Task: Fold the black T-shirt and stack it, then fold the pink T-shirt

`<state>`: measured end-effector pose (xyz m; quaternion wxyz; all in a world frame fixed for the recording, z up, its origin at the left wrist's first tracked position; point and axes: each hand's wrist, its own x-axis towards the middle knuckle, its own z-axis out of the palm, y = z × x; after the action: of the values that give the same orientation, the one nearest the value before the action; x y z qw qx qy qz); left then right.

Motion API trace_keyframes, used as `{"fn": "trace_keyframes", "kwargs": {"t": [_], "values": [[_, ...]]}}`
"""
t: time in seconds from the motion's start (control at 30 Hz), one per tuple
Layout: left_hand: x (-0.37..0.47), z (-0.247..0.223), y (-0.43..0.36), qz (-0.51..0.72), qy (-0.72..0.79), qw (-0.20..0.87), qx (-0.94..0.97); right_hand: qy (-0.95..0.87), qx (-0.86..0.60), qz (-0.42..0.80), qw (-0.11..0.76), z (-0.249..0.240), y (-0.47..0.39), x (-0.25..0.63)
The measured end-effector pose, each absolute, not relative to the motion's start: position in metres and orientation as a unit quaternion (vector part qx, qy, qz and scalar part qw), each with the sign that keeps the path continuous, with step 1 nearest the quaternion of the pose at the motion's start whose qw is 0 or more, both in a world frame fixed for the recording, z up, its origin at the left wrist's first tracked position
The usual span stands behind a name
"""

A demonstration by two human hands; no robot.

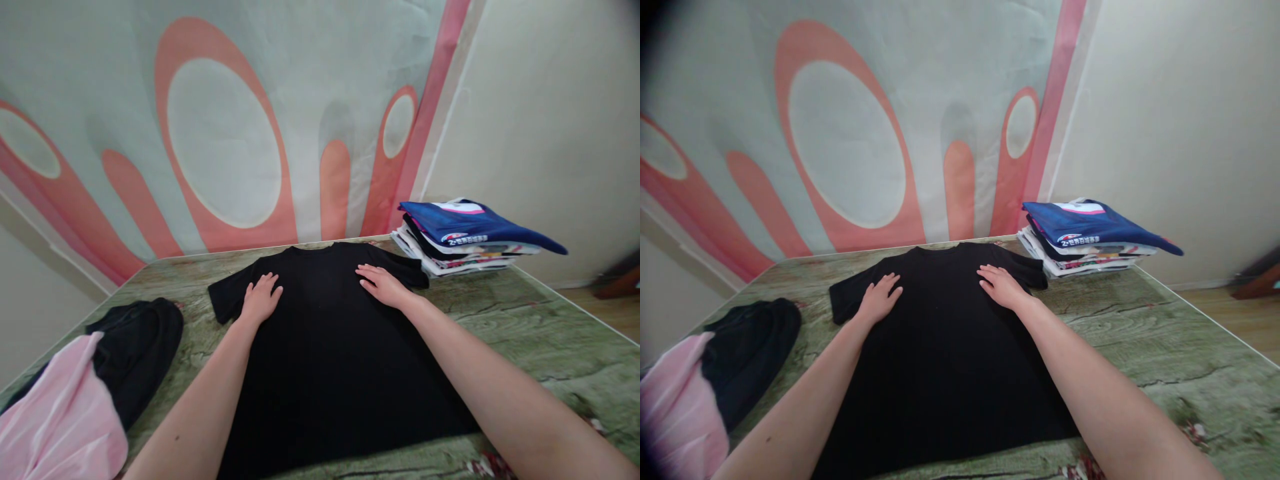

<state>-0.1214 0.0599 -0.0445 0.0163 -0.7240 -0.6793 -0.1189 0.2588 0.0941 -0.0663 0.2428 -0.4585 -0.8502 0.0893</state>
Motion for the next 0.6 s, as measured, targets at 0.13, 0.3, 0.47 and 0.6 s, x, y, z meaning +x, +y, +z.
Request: {"fn": "trace_keyframes", "kwargs": {"t": [0.13,0.3,0.47,0.6], "values": [[-0.116,-0.045,0.057,-0.096,-0.682,0.034,-0.724,-0.851,-0.456,0.081,0.247,-0.066,0.093,0.258],[-0.114,-0.040,0.058,-0.115,-0.673,0.032,-0.730,-0.852,-0.456,0.079,0.247,-0.066,0.094,0.258],[-0.108,-0.037,0.056,-0.143,-0.642,-0.004,-0.754,-0.852,-0.458,0.077,0.241,-0.064,0.092,0.258],[-0.106,-0.040,0.055,-0.111,-0.628,-0.011,-0.770,-0.852,-0.458,0.083,0.240,-0.064,0.092,0.258]]}}
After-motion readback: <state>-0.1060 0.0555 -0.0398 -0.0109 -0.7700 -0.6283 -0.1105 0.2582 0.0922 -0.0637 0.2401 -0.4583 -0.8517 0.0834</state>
